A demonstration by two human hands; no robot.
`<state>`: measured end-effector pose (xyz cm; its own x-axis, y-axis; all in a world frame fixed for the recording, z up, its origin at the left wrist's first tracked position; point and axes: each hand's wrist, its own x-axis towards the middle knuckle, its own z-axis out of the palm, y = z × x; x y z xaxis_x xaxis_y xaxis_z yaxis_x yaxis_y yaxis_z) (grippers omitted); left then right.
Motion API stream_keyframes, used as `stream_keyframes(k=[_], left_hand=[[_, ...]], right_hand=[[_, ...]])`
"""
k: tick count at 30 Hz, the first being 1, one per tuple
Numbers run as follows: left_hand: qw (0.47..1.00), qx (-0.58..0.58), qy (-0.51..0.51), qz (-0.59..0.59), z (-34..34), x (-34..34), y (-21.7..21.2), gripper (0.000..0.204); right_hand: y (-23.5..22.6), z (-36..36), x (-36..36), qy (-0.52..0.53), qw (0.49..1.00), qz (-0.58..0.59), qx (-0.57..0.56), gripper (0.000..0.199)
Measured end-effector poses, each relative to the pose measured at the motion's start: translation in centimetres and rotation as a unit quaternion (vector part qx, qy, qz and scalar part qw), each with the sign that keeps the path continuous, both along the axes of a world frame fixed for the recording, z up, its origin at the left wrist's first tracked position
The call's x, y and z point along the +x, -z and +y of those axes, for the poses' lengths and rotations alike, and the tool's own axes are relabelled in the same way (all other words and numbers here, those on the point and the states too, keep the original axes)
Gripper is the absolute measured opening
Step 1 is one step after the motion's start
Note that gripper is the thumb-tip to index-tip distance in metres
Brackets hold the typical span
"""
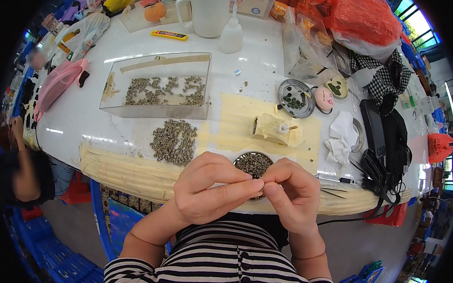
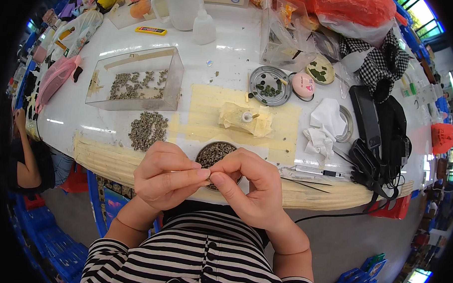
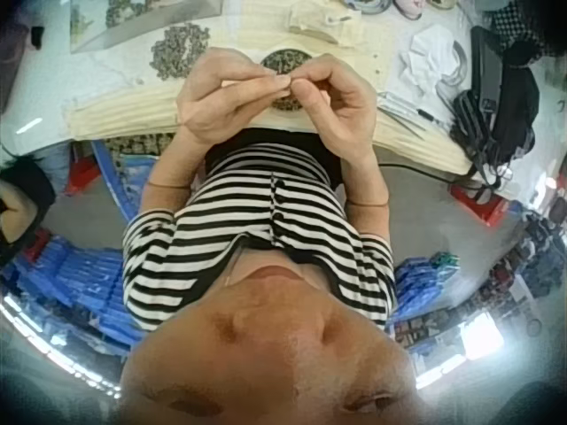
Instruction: The person picks up small metal beads by hand and presses them into a mold or base, using a fine metal tool to seat them firmly. They handle one bead at a time, picking them from a small metal tray and placing them into a larger object on the table.
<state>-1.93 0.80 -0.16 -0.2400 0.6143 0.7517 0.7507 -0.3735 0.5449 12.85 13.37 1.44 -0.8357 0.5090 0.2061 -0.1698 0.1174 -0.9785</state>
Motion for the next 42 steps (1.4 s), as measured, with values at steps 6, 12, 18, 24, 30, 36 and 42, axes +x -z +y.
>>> stream_keyframes(k=[6,12,18,24,30,36,42], left_hand=[[0.999,-0.004,-0.029,0.019,0.1,0.2,0.1,0.036],[0.997,-0.005,-0.053,0.047,0.3,0.4,0.4,0.038],[0.993,-0.008,-0.075,0.09,0.3,0.7,0.8,0.043],[0.992,-0.014,-0.065,0.106,0.2,0.6,0.9,0.043],[1.0,-0.006,-0.008,0.017,0.1,0.2,0.4,0.042],[1.0,0.011,0.008,-0.009,0.4,0.1,0.4,0.039],[1.0,0.015,0.011,-0.014,0.1,0.1,0.6,0.04]], right_hand=[[-0.3,-0.2,-0.4,0.102,0.959,0.019,0.262,0.011],[-0.4,-0.4,-0.3,0.142,0.929,0.006,0.343,0.016],[-0.6,-0.5,-0.3,0.166,0.902,0.004,0.398,0.02],[-0.7,-0.7,-0.1,0.173,0.9,-0.013,0.401,0.019],[-0.4,-0.2,0.4,0.067,0.986,-0.015,0.153,0.007],[-0.2,-0.4,0.8,0.037,0.999,-0.039,0.007,0.002],[-0.1,-0.7,0.7,0.023,0.998,-0.045,-0.022,0.003]])
